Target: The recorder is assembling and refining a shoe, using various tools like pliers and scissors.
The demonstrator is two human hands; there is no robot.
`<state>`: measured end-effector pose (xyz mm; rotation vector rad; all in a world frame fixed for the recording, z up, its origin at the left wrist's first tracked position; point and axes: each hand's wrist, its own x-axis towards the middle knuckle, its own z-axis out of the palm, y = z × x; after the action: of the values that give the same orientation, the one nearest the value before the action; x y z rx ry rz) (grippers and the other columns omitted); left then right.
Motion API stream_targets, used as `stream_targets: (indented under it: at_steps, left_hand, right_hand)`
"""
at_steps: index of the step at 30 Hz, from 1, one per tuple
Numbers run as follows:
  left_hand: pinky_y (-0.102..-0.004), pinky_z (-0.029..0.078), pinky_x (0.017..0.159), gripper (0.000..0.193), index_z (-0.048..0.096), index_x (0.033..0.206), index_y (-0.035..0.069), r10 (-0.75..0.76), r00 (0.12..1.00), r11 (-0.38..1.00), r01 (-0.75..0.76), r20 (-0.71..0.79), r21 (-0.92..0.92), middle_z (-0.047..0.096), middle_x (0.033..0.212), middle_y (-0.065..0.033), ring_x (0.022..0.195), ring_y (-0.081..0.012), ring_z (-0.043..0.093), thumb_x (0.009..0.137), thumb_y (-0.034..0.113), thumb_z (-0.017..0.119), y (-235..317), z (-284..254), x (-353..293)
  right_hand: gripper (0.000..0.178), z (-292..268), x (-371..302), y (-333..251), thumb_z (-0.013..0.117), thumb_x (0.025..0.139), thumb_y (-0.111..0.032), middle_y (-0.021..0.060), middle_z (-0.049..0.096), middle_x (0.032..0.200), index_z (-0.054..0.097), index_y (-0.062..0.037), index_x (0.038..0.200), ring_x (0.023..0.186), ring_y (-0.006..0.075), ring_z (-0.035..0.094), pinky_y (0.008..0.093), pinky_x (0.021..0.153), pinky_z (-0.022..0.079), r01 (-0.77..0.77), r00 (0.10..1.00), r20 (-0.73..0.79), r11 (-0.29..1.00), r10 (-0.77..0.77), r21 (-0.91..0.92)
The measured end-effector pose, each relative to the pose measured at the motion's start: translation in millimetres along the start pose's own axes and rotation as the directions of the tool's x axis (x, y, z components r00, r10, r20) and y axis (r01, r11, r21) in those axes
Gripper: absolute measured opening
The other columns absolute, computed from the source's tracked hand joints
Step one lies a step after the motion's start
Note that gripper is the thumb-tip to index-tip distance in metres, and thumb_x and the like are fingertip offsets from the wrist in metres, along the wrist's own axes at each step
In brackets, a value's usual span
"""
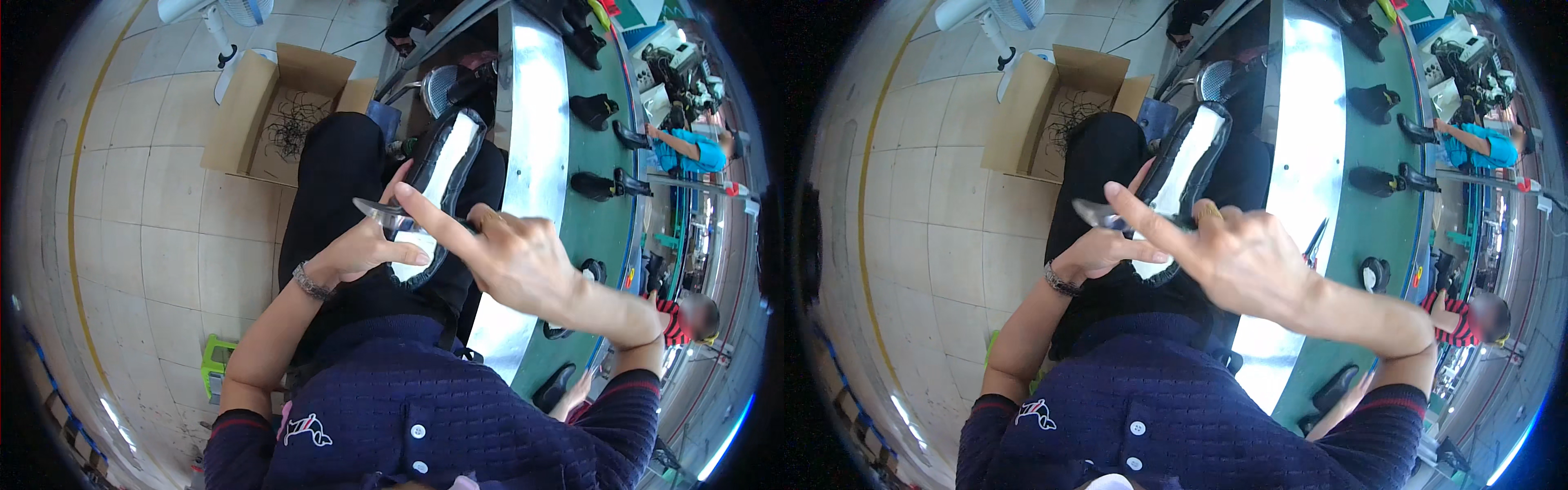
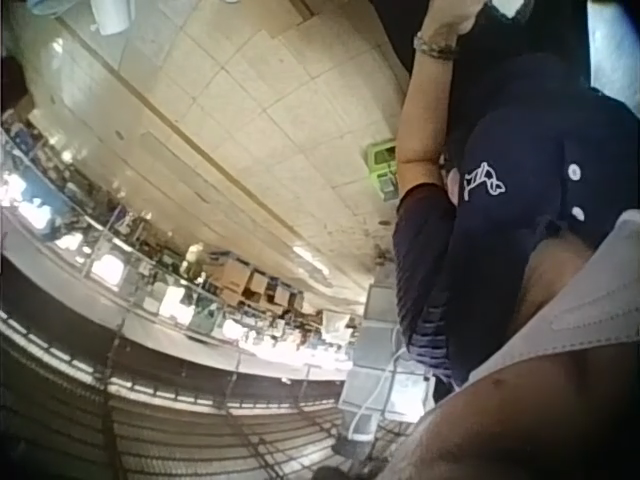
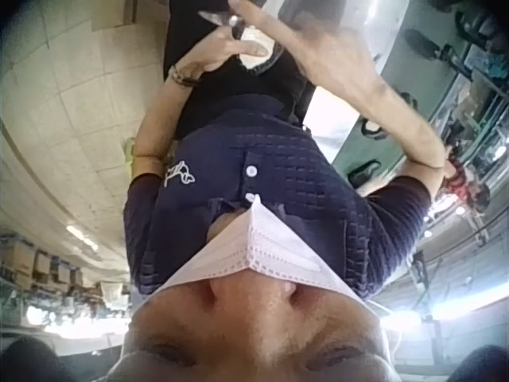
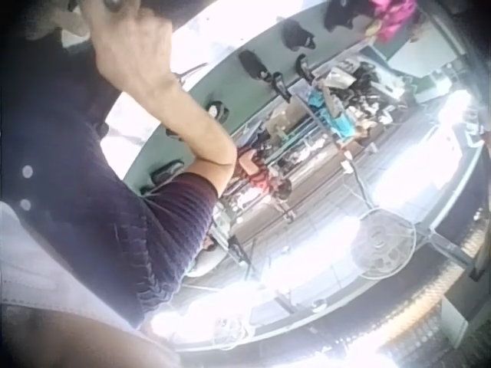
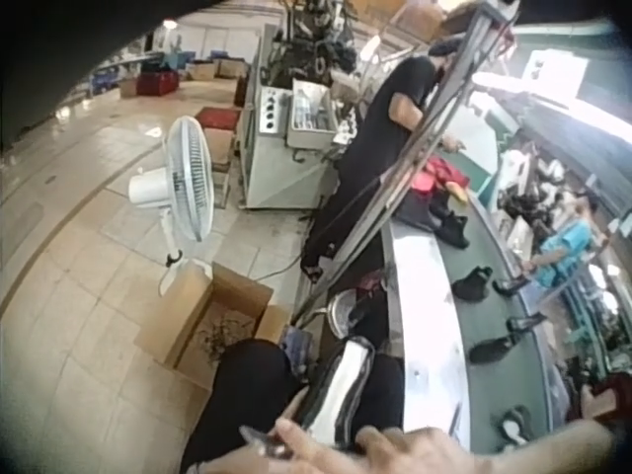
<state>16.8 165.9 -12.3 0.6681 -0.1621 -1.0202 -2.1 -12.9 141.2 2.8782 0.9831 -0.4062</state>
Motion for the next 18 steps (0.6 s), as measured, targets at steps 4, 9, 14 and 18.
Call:
stream_targets:
  at_steps: [4,9,14,18]
  left_hand:
    - [-0.0360,0.039,0.106,0.117,-0.004,0.156,0.022,-0.018,1.000,0.993,0.019,-0.007,0.117,0.032,0.149,-0.0089,0.130,-0.0190,0.042,0.074,-0.008,0.074,6,2,-2]
    - [-0.0358,0.040,0.104,0.116,-0.003,0.156,0.021,0.007,0.999,0.990,-0.002,-0.034,0.141,0.033,0.148,-0.0088,0.129,-0.0190,0.043,0.074,-0.009,0.073,9,-1,-1]
    - [-0.0340,0.040,0.104,0.117,-0.004,0.156,0.019,-0.059,0.997,0.996,0.062,-0.045,0.068,0.035,0.146,-0.0083,0.128,-0.0183,0.043,0.073,-0.008,0.074,13,3,0]
    - [-0.0340,0.037,0.107,0.119,-0.005,0.156,0.018,-0.054,0.995,0.982,0.069,-0.089,0.174,0.036,0.145,-0.0081,0.129,-0.0192,0.041,0.072,-0.007,0.076,13,-2,-1]
  right_hand:
    - [0.087,17,-5,-5,0.061,0.077,-0.005,0.0047,0.055,0.062,0.026,-0.0267,0.153,0.043,0.0148,0.055,0.0302,0.036,0.045,0.025,0.988,-0.154,0.983,0.003,0.179]
    - [0.082,5,2,-4,0.061,0.081,-0.008,0.0052,0.056,0.062,0.028,-0.0284,0.152,0.044,0.0156,0.057,0.0288,0.036,0.045,-0.071,0.998,0.007,0.991,0.070,0.111]
    - [0.082,27,-4,-2,0.062,0.081,-0.008,0.0066,0.059,0.064,0.028,-0.0275,0.153,0.043,0.0163,0.058,0.0296,0.036,0.045,-0.044,0.986,-0.146,0.973,0.078,0.227]
    - [0.080,15,-1,-2,0.061,0.080,-0.007,0.0043,0.058,0.063,0.031,-0.0267,0.151,0.044,0.0153,0.058,0.0295,0.038,0.046,-0.108,0.993,0.054,0.986,0.102,0.126]
